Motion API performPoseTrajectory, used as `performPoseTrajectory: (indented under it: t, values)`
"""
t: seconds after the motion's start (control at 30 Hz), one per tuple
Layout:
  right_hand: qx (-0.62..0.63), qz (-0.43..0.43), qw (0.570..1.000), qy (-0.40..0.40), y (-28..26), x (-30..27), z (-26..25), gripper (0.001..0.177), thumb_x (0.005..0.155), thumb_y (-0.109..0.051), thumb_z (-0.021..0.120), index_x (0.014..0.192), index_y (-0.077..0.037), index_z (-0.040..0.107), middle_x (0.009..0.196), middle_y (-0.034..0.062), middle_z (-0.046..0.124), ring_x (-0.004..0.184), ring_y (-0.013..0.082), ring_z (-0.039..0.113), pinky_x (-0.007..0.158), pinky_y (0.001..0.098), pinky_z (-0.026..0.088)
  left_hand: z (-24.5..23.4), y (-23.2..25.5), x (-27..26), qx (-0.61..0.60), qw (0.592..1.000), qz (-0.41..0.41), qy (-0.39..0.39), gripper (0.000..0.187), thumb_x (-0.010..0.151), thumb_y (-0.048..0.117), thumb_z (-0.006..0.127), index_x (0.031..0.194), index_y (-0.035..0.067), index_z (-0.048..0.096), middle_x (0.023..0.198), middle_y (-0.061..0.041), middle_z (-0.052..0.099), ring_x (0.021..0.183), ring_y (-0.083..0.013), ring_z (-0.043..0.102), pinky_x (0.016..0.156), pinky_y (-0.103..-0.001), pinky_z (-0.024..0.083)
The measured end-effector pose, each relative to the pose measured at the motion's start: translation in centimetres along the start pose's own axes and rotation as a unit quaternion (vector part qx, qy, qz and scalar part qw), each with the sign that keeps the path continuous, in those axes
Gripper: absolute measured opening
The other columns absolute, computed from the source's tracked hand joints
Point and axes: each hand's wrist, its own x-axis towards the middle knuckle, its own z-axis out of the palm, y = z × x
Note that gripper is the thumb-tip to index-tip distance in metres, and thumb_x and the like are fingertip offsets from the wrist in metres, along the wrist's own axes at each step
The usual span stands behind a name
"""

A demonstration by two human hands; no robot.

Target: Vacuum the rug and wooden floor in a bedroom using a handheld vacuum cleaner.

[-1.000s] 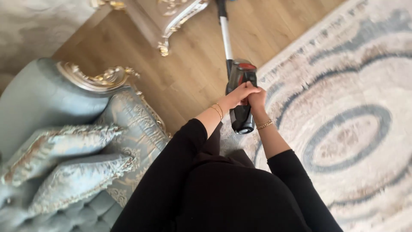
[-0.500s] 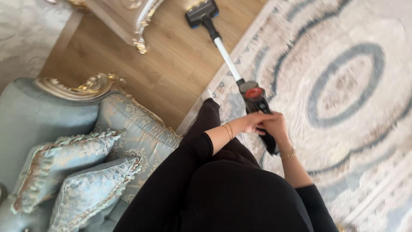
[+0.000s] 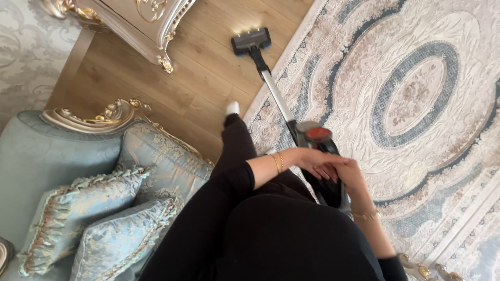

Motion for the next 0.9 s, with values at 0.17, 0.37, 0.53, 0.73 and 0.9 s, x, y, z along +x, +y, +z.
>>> performPoseTrajectory:
  t: [0.17, 0.37, 0.53, 0.73, 0.9]
  values:
    - [0.083, -0.016, 0.996, -0.032, -6.8, 6.2, 8.6, 0.026, 0.100, -0.023, 0.062, 0.092, 0.000, 0.072, 0.072, 0.0042, 0.065, 0.057, 0.0098, 0.055, 0.046, 0.0274, 0.040, -7.8, 0.7, -5.0, -0.050, 0.992, -0.007, 0.119, 0.093, 0.074, 0.085, 0.057, 0.109, 0.000, 0.074, 0.110, -0.013, 0.076, 0.109, -0.0239, 0.067, 0.098, -0.036, 0.051]
    - [0.240, 0.009, 0.971, -0.015, -17.5, 14.5, 21.6, 0.034, 0.102, -0.034, 0.066, 0.088, -0.002, 0.068, 0.070, 0.0022, 0.063, 0.055, 0.0113, 0.056, 0.045, 0.0295, 0.043, -19.1, 4.3, -14.8, -0.119, 0.947, 0.017, 0.298, 0.066, 0.075, 0.073, 0.071, 0.077, 0.008, 0.062, 0.067, -0.006, 0.060, 0.062, -0.0189, 0.064, 0.065, -0.031, 0.057]
    - [0.363, 0.055, 0.930, 0.002, -24.4, 20.1, 32.7, 0.039, 0.099, -0.044, 0.065, 0.085, -0.007, 0.067, 0.063, 0.0052, 0.059, 0.048, 0.0192, 0.055, 0.041, 0.0348, 0.041, -25.2, 8.3, -25.5, -0.107, 0.915, 0.024, 0.389, 0.058, 0.075, 0.070, 0.070, 0.072, 0.013, 0.061, 0.055, 0.000, 0.051, 0.044, -0.0155, 0.052, 0.044, -0.031, 0.048]
    - [0.503, 0.069, 0.854, 0.117, -31.2, 24.3, 42.7, 0.042, 0.097, -0.045, 0.067, 0.095, -0.003, 0.067, 0.077, 0.0081, 0.065, 0.060, 0.0241, 0.061, 0.051, 0.0423, 0.050, -32.9, 10.5, -33.4, -0.017, 0.904, 0.008, 0.427, 0.055, 0.078, 0.068, 0.066, 0.076, 0.014, 0.070, 0.055, 0.004, 0.044, 0.043, -0.0120, 0.037, 0.039, -0.028, 0.025]
    - [0.443, 0.066, 0.884, 0.133, -35.4, 28.5, 46.2, 0.053, 0.100, -0.040, 0.062, 0.116, 0.010, 0.065, 0.104, 0.0126, 0.070, 0.091, 0.0222, 0.064, 0.075, 0.0400, 0.054, -35.0, 13.8, -38.3, -0.039, 0.905, 0.159, 0.393, 0.047, 0.086, 0.052, 0.072, 0.098, 0.007, 0.065, 0.086, -0.003, 0.060, 0.075, -0.0142, 0.059, 0.062, -0.030, 0.049]
